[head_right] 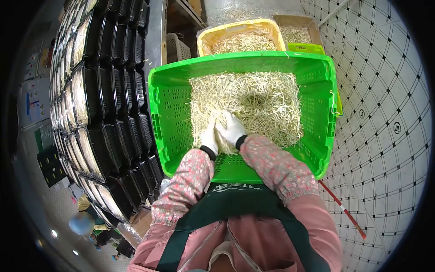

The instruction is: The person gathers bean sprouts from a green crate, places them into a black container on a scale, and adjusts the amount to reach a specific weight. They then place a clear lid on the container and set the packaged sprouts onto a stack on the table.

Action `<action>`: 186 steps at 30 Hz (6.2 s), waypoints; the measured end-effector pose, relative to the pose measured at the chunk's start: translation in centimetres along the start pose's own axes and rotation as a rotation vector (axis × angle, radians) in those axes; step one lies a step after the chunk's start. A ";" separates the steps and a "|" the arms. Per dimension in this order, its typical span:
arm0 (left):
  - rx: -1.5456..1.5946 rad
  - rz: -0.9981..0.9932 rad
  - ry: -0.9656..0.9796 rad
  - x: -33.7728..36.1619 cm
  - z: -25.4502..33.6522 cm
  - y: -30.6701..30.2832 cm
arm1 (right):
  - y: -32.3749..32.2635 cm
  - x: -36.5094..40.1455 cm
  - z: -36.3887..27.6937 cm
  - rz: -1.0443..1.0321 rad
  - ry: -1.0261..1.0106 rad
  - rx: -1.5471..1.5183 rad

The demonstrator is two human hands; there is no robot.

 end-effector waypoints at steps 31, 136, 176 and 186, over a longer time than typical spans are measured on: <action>-0.756 -0.010 0.399 1.6 11.8 -0.1 | -10.5 -11.4 -3.3 -0.079 -0.080 0.412; -0.032 0.057 -0.472 1.9 -2.6 -4.2 | 3.5 2.4 -4.2 -0.111 -0.336 1.038; -0.304 1.619 0.773 42.9 3.3 -38.0 | -8.9 2.1 -5.5 -0.198 -0.349 -0.032; 0.750 1.444 0.911 33.5 -3.4 -44.7 | 2.1 16.7 -24.8 -0.682 -0.584 -0.019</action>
Point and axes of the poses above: each hand's wrist, its own x-axis away from the middle knuckle, its own y-axis out of the palm, z = x × y, the point moved 7 cm from there along -x, towards the middle knuckle, and after that the axes turned 5 degrees about y, right-handed, at the moved point
